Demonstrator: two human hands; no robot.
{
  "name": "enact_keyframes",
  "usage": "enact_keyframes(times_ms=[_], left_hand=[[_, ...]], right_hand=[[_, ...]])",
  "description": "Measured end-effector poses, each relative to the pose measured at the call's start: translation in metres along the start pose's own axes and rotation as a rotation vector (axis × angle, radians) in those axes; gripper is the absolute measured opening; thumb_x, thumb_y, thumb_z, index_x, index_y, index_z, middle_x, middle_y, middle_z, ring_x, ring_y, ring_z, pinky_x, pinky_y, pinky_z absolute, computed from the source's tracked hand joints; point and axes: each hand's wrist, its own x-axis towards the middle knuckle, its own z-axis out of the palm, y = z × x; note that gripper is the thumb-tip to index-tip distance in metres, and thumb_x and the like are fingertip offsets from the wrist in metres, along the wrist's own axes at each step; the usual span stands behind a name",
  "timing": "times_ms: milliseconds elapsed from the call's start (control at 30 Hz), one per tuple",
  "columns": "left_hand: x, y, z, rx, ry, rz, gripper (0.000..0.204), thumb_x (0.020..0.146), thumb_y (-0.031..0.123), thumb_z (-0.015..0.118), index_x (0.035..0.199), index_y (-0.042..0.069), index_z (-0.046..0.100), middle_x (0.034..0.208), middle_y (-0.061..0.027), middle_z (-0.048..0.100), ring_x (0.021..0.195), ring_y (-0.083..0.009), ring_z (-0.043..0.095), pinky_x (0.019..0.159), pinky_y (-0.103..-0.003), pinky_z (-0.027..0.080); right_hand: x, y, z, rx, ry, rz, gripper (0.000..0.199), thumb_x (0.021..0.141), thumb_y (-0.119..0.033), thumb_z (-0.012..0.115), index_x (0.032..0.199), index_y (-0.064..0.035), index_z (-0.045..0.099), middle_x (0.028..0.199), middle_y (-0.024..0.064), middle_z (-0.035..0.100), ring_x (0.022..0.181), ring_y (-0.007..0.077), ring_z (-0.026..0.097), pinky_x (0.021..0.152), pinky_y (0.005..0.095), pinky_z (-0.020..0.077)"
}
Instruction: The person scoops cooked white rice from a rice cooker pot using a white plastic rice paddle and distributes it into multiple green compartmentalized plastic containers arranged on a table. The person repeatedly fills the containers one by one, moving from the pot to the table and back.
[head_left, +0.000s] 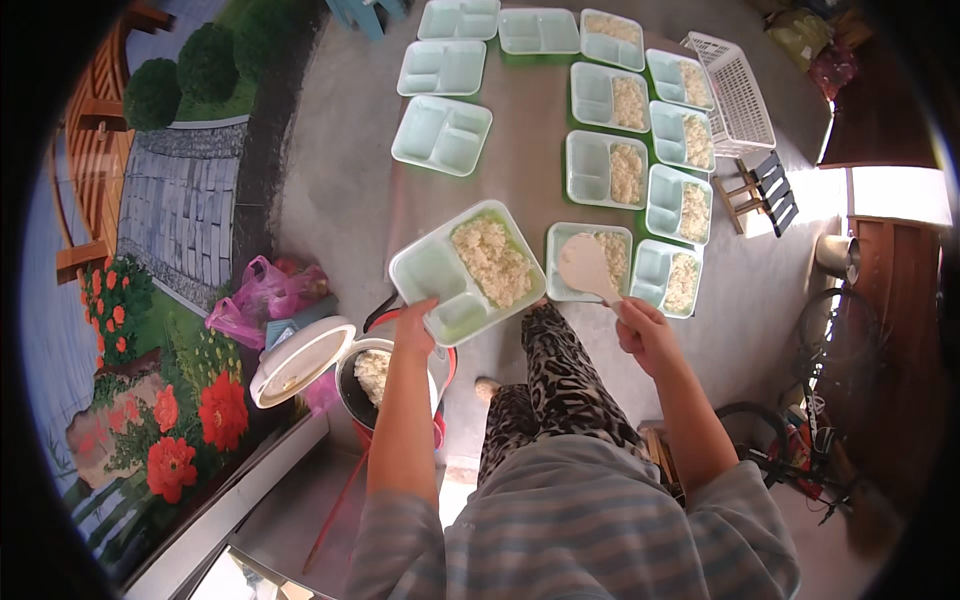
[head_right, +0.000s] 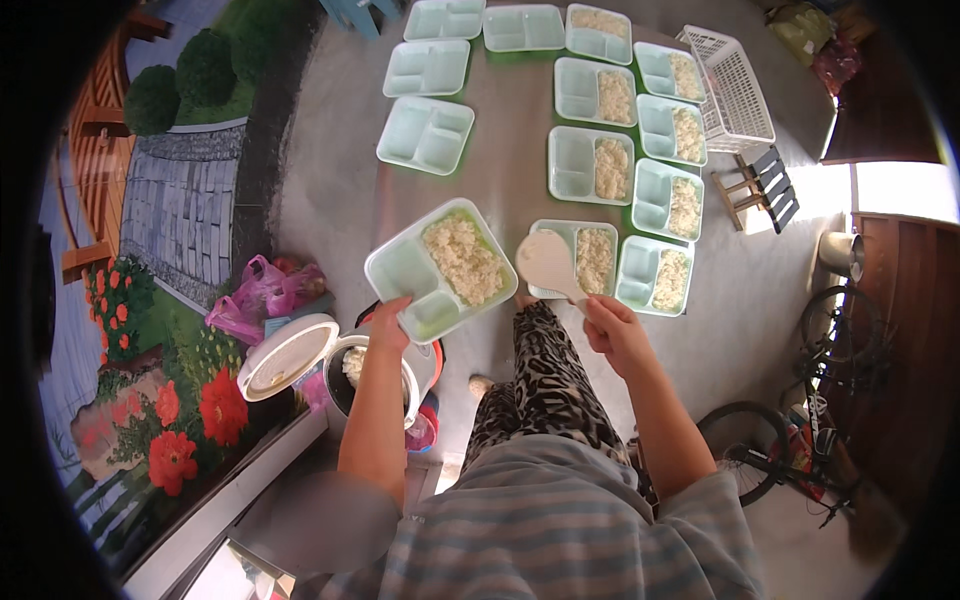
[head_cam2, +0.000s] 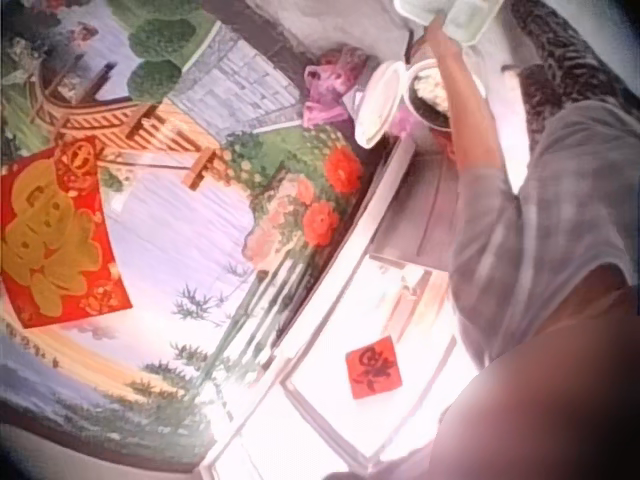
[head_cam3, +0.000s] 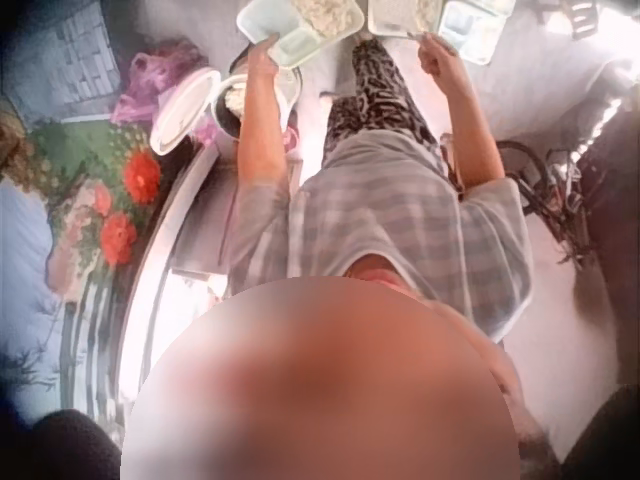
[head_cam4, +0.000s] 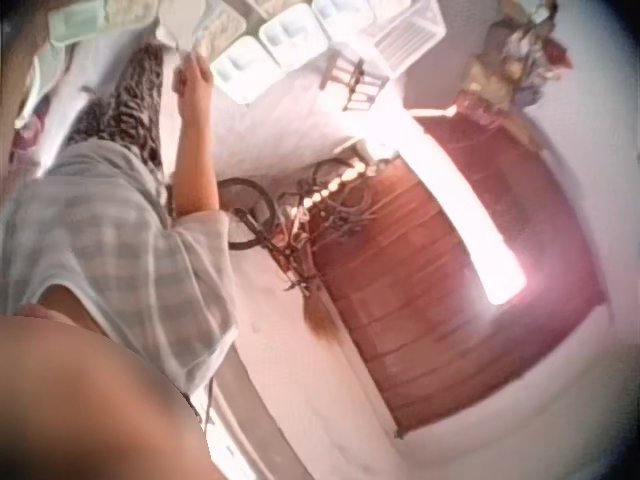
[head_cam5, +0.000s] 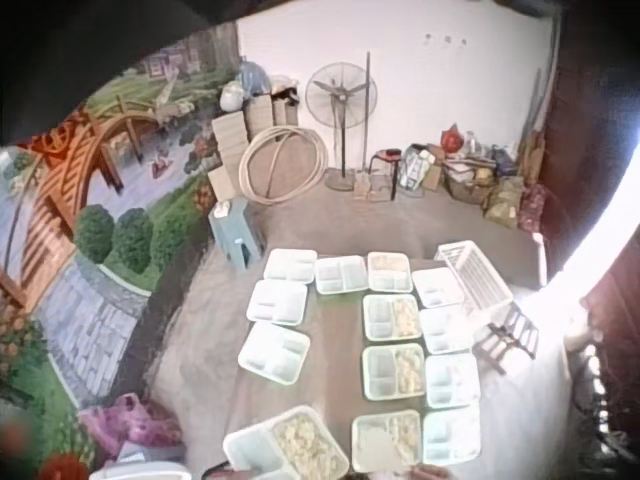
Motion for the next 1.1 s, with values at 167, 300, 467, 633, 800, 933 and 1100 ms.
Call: enact_keyframes(times_ms=[167,300,467,633,800,933,1100], left_hand=[[0.093,0.000,-0.012,0.236,0.023,-0.037,0.048,0.075,-0.002,0.057,0.122,-0.002,0.052,0.112,-0.0162,0.061,0.101,-0.0327,0.062,0.087,-0.045,0.052],[0.143,-0.017,-0.022,0.422,0.076,-0.083,0.050,0.075,-0.003,0.058,0.124,0.001,0.052,0.112,-0.0143,0.062,0.098,-0.0303,0.063,0.085,-0.044,0.052],[0.179,-0.046,-0.023,0.580,0.131,-0.051,0.045,0.080,0.004,0.063,0.124,0.003,0.053,0.112,-0.0126,0.063,0.098,-0.0265,0.063,0.084,-0.039,0.052],[0.194,-0.061,-0.009,1.049,0.348,0.220,0.053,0.070,0.015,0.070,0.119,0.000,0.055,0.108,-0.0161,0.066,0.101,-0.0293,0.063,0.088,-0.037,0.048],[0.205,-0.040,0.025,1.545,0.759,0.489,0.054,0.068,0.018,0.069,0.117,0.001,0.053,0.112,-0.0177,0.060,0.097,-0.0340,0.063,0.089,-0.039,0.049],[0.240,0.011,0.116,0.493,0.481,0.257,0.038,0.082,0.026,0.072,0.107,0.002,0.055,0.104,-0.0125,0.058,0.092,-0.0257,0.061,0.079,-0.042,0.052],[0.310,0.035,0.137,0.265,0.558,-0.014,0.038,0.084,0.028,0.074,0.103,0.001,0.054,0.094,-0.0107,0.054,0.079,-0.0245,0.058,0.073,-0.044,0.054]], right_hand=[[0.027,-0.002,-0.027,0.025,0.148,0.072,0.026,0.097,-0.024,0.053,0.110,-0.0032,0.062,0.059,-0.0055,0.037,0.047,0.0042,0.027,0.044,0.0208,0.0183],[0.042,0.009,-0.038,0.036,0.208,0.135,0.027,0.097,-0.024,0.052,0.111,-0.0028,0.062,0.059,-0.0053,0.037,0.047,0.0041,0.027,0.044,0.0204,0.0190],[0.063,0.016,-0.039,0.071,0.230,0.179,0.028,0.098,-0.024,0.052,0.112,-0.0023,0.062,0.060,-0.0044,0.040,0.047,0.0040,0.027,0.044,0.0192,0.0203],[0.081,0.014,-0.035,0.100,0.218,0.193,0.027,0.099,-0.024,0.051,0.112,-0.0028,0.061,0.061,-0.0033,0.043,0.047,0.0042,0.027,0.044,0.0188,0.0209],[0.095,0.004,-0.032,0.104,0.210,0.171,0.027,0.099,-0.024,0.048,0.111,-0.0031,0.061,0.058,-0.0027,0.042,0.045,0.0047,0.026,0.043,0.0200,0.0206],[0.109,-0.003,-0.027,0.174,0.226,0.152,0.028,0.100,-0.025,0.048,0.111,-0.0029,0.061,0.054,-0.0024,0.041,0.044,0.0053,0.026,0.043,0.0211,0.0197],[0.118,-0.004,-0.015,0.182,0.197,0.147,0.029,0.100,-0.027,0.048,0.110,-0.0031,0.061,0.053,-0.0019,0.041,0.043,0.0056,0.027,0.043,0.0213,0.0204]])
